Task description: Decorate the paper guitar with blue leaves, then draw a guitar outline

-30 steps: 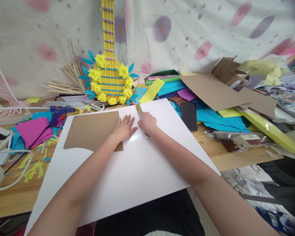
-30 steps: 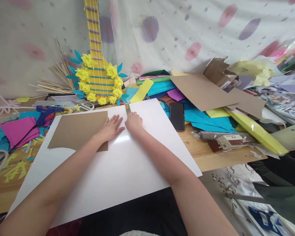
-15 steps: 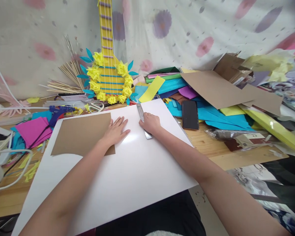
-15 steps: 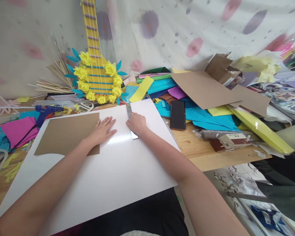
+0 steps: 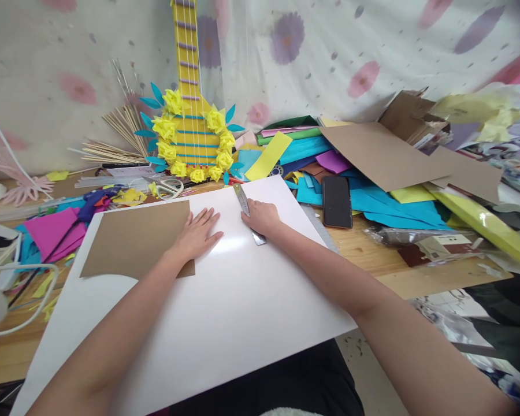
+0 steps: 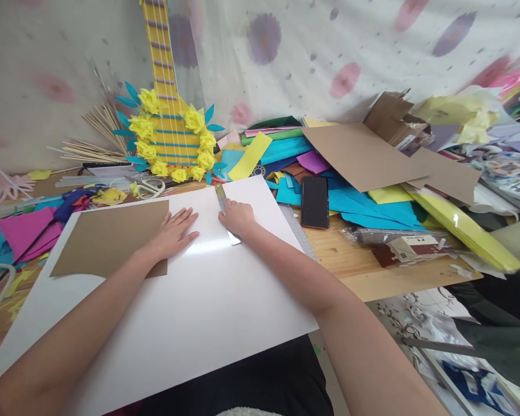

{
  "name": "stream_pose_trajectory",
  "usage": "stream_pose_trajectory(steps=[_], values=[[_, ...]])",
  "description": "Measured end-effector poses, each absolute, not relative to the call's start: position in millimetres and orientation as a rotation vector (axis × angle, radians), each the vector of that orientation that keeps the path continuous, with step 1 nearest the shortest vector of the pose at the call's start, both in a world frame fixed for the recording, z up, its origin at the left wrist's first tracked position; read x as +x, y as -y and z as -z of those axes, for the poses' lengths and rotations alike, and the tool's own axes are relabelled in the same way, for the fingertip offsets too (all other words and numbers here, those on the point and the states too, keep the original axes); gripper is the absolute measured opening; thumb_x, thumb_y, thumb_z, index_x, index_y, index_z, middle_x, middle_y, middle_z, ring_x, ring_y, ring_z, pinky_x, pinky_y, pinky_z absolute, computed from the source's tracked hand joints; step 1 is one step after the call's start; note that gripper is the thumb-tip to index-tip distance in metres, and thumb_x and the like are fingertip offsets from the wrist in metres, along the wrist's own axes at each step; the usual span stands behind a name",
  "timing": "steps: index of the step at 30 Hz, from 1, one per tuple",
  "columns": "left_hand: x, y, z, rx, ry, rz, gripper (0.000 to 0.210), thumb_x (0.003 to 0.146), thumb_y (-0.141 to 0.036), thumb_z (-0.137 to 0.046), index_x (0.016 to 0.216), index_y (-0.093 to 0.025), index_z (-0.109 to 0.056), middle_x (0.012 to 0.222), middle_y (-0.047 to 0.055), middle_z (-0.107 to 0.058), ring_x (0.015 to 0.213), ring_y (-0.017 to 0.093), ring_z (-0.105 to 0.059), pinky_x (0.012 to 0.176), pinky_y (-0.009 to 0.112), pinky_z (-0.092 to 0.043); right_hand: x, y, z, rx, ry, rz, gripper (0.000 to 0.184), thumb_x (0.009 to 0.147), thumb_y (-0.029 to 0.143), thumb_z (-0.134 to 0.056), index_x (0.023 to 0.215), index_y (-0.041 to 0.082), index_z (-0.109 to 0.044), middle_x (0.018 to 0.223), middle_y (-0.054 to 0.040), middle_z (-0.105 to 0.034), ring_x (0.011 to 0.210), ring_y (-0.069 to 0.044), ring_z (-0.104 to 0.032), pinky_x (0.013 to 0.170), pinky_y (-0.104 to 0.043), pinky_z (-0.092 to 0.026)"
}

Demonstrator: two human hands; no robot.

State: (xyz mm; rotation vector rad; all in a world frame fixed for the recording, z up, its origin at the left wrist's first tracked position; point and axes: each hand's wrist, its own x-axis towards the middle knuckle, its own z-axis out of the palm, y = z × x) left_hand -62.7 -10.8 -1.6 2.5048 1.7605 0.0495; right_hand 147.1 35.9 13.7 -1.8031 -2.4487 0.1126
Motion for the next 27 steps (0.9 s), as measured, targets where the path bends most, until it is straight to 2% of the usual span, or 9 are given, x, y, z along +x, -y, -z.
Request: stream_pose_trajectory(steps=[5, 10, 14, 20, 27], values=[[-57, 13, -1, 2.497, -1.783, -0.095, 0.059, 0.089, -0.048, -0.033, 0.141, -0.018, -0.037, 0.152, 0.009, -0.027, 0.142, 0.025, -0.019, 0.115, 0.050, -0.013, 146, -34, -9, -1.844, 2.409, -0.120, 0.038, 0.092, 0.040, -0.035, 0.115, 0.015, -0.051, 0.107, -0.0138, -0.065, 0.092, -0.024, -0.063, 0.075, -0.032, -0.045], [-34, 5, -8, 2.503, -1.810, -0.229, 0.048, 0.083, -0.026, -0.041, 0.129, -0.014, -0.050, 0.146, 0.014, -0.038, 0.138, 0.027, -0.029, 0.115, 0.049, -0.017, 144, -32, -7, -1.819, 2.394, -0.137, 0.036, 0.092, 0.038, -0.034, 0.116, 0.016, -0.051, 0.105, -0.0131, -0.066, 0.091, -0.023, -0.063, 0.073, -0.031, -0.044], [-8, -15, -8, 2.469, -1.771, -0.404, 0.051, 0.081, -0.019, -0.040, 0.131, -0.015, -0.046, 0.146, 0.013, -0.038, 0.136, 0.026, -0.032, 0.114, 0.050, -0.020, 143, -30, -8, -1.782, 2.400, -0.156, 0.036, 0.093, 0.037, -0.033, 0.116, 0.017, -0.053, 0.106, -0.0121, -0.066, 0.093, -0.023, -0.063, 0.075, -0.030, -0.044], [8, -28, 10, 2.416, -1.693, -0.446, 0.052, 0.093, -0.030, -0.025, 0.142, -0.015, -0.031, 0.149, 0.012, -0.032, 0.140, 0.023, -0.024, 0.114, 0.048, -0.018, 146, -26, -8, -1.705, 2.426, -0.179, 0.034, 0.092, 0.031, -0.034, 0.118, 0.021, -0.054, 0.110, -0.0091, -0.066, 0.097, -0.022, -0.063, 0.077, -0.030, -0.044], [4, -22, 12, 2.462, -1.683, -0.328, 0.052, 0.094, -0.037, -0.026, 0.140, -0.015, -0.038, 0.150, 0.010, -0.032, 0.141, 0.023, -0.021, 0.115, 0.046, -0.016, 151, -29, -11, -1.677, 2.372, -0.327, 0.038, 0.089, 0.026, -0.037, 0.124, 0.023, -0.053, 0.114, -0.0055, -0.065, 0.101, -0.021, -0.061, 0.080, -0.031, -0.045]])
